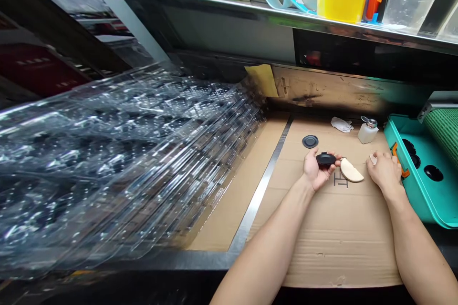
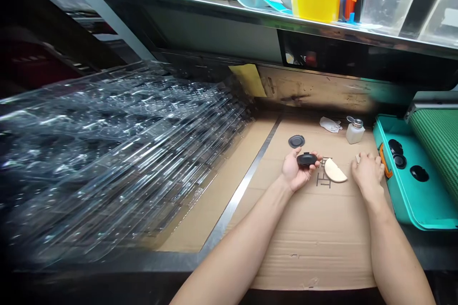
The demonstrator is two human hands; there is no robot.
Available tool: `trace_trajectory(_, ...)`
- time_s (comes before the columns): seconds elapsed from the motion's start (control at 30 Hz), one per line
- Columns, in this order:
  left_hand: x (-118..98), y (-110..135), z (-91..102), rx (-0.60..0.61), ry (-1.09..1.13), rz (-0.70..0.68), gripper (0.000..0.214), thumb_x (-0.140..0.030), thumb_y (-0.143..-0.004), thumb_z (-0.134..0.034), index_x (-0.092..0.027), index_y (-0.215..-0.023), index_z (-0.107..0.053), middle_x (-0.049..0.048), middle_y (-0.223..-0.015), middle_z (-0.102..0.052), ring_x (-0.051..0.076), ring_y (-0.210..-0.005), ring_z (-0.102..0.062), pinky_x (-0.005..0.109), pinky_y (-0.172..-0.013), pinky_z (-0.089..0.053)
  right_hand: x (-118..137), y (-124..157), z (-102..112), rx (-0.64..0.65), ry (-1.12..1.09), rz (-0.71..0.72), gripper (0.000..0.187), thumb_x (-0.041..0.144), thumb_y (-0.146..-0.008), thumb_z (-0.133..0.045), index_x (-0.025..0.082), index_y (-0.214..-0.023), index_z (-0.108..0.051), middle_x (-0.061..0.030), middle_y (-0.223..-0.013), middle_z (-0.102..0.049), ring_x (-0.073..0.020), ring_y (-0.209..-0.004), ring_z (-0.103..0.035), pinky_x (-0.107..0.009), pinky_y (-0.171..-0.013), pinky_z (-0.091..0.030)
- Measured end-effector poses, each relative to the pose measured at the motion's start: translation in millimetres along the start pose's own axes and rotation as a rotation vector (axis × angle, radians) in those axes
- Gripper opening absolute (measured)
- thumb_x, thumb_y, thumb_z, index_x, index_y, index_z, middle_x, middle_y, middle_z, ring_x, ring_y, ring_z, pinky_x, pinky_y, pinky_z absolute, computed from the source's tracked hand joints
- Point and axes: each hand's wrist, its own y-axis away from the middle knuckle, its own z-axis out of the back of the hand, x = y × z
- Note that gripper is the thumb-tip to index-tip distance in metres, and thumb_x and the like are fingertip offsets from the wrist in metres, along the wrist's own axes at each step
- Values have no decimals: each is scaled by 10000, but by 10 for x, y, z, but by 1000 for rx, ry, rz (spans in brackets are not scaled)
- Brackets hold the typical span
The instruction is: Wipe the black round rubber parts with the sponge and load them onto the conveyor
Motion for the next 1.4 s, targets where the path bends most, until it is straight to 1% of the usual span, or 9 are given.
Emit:
trace_trajectory(0.13,46,-34,7,-28,-220,-66,437,-372,-978,-283,-81,-960,-609,182,-803,-708,194,-488,-637,205,-312,-320,-40,-52,28,71,-278,72,239,318,-946,-509,174,-961,-699,-140,-942,-719,-264,-897,-658,-346,-763,-446)
trace_trajectory(0.27,152,-70,29,55,-383,14,463,-418,-1009,-303,-74,-1001,-614,181,-816,-723,182,-504,-655,195,-346,-348,196,66,79,51,-799,311,276,385,-958,-524,184,-1086,-663,-73,-972,-734,-193,-857,-671,-285,-756,-487)
trace_trajectory(0.33,217,-79,34,56,-459,17,506,-465,-1021,-287,-80,-982,-613,171,-780,-721,164,-468,-635,189,-342,-341,332,149,67,50,-874,410,246,352,-957,-529,199,-1084,-673,-58,-996,-727,-176,-882,-668,-271,-781,-489)
trace_trajectory(0.47,318,-75,16,0,-594,-51,586,-525,-1026,-248,-90,-888,-616,116,-634,-675,142,-391,-580,195,-314,-319,457,239,-35,27,-736,515,192,292,-956,-528,210,-966,-701,-48,-916,-695,-175,-854,-643,-275,-779,-467)
trace_trajectory(0.67,401,-100,24,-59,-723,-155,619,-602,-997,-293,-123,-764,-609,59,-504,-612,136,-348,-551,204,-310,-338,460,249,-139,-9,-587,506,177,300,-962,-529,229,-994,-687,-40,-939,-680,-177,-870,-639,-266,-795,-447)
trace_trajectory(0.83,443,-159,82,-86,-840,-189,638,-626,-974,-309,-135,-694,-607,65,-429,-578,152,-335,-540,225,-335,-371,513,259,-97,-22,-487,530,192,296,-965,-504,228,-969,-684,-36,-931,-681,-166,-832,-628,-253,-735,-415)
trace_trajectory(1.03,463,-160,113,-96,-993,-226,669,-658,-951,-325,-133,-680,-638,62,-426,-584,149,-322,-529,229,-336,-374,515,245,13,20,-326,543,130,273,-882,-560,225,-819,-662,-17,-883,-694,-157,-718,-581,-272,-624,-314)
trace_trajectory(1.27,461,-127,86,-67,-1021,-231,666,-593,-981,-310,-131,-627,-634,85,-458,-606,154,-320,-542,232,-325,-365,504,209,48,-4,-347,572,165,258,-875,-545,221,-761,-658,-18,-841,-692,-154,-698,-570,-275,-611,-300)
trace_trajectory(1.4,465,-116,84,-77,-995,-213,645,-602,-974,-372,-126,-637,-648,80,-434,-595,140,-294,-521,214,-314,-332,492,216,78,61,-318,574,153,253,-859,-571,226,-738,-660,-20,-826,-694,-159,-678,-566,-274,-595,-301)
